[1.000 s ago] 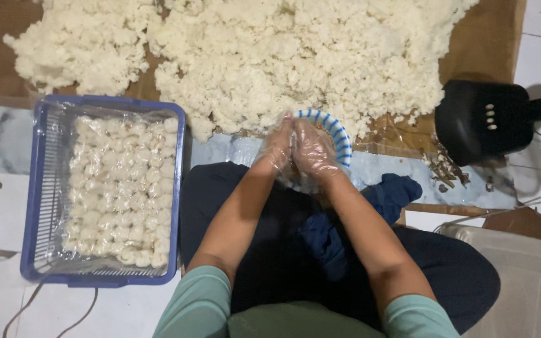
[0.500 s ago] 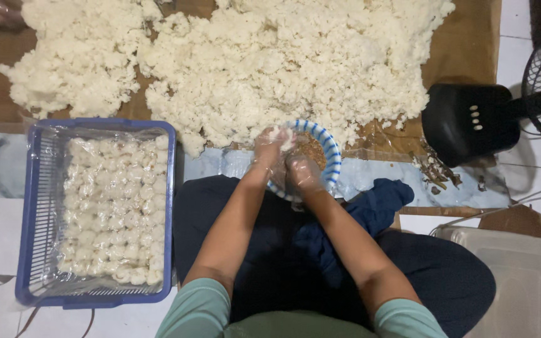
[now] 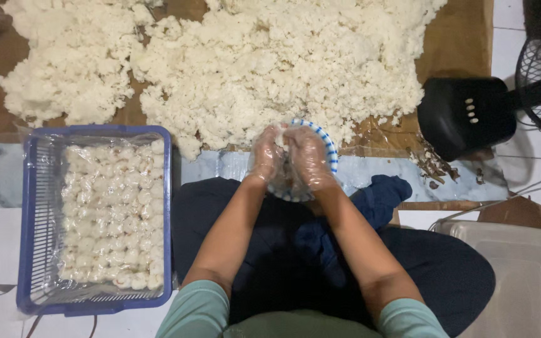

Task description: The person scoops a portion of white sticky rice, flattens it in their palm, places a brown filling in the center, and wraps the rice around it to form a small ball. They repeat this process, placing each finished rice cake into a blue plastic basket lined with plastic wrap.

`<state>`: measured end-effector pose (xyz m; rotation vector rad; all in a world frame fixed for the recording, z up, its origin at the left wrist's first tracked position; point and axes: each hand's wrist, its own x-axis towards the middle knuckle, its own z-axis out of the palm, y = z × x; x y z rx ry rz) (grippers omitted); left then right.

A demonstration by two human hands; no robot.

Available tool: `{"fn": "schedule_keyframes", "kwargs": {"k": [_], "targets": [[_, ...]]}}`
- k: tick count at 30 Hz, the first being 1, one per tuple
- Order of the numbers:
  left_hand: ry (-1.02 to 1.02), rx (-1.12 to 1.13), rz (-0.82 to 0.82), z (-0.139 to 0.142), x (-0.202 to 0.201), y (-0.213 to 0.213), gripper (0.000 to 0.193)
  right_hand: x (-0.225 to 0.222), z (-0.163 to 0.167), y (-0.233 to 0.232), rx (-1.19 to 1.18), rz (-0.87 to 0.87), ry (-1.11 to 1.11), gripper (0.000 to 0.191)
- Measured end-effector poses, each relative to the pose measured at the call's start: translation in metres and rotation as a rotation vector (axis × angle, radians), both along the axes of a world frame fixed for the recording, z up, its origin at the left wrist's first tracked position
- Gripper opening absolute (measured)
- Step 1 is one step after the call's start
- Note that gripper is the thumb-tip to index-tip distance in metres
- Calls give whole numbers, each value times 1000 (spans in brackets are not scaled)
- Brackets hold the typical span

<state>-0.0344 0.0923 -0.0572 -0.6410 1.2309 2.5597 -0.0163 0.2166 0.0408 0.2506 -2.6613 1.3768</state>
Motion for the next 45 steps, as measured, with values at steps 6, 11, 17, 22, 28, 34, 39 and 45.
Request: {"fn": "schedule_keyframes", "kwargs": {"k": [6, 11, 17, 22, 28, 34, 39, 45], "targets": [[702, -1079, 90, -5, 2, -6, 52, 1, 13, 0, -116, -49, 29, 15], [587, -603, 76, -27, -8, 6, 24, 9, -18, 10, -445, -261, -353, 27], [105, -369, -85, -29, -9, 9, 58, 23, -45, -12, -120, -15, 250, 31], [-95, -273, -147, -24, -6, 8, 79, 4, -45, -10, 373, 235, 398, 40], [199, -858, -172, -43, -11, 9, 80, -19, -61, 10, 389, 227, -24, 24], [24, -261, -53, -43, -18, 10, 60, -47, -58, -8, -189, 19, -318, 31], [-156, -276, 78, -34, -19, -1, 71, -19, -14, -16, -83, 119, 39, 39], [291, -407, 144, -41, -17, -4, 43, -7, 13, -7, 93, 328, 115, 24]]}}
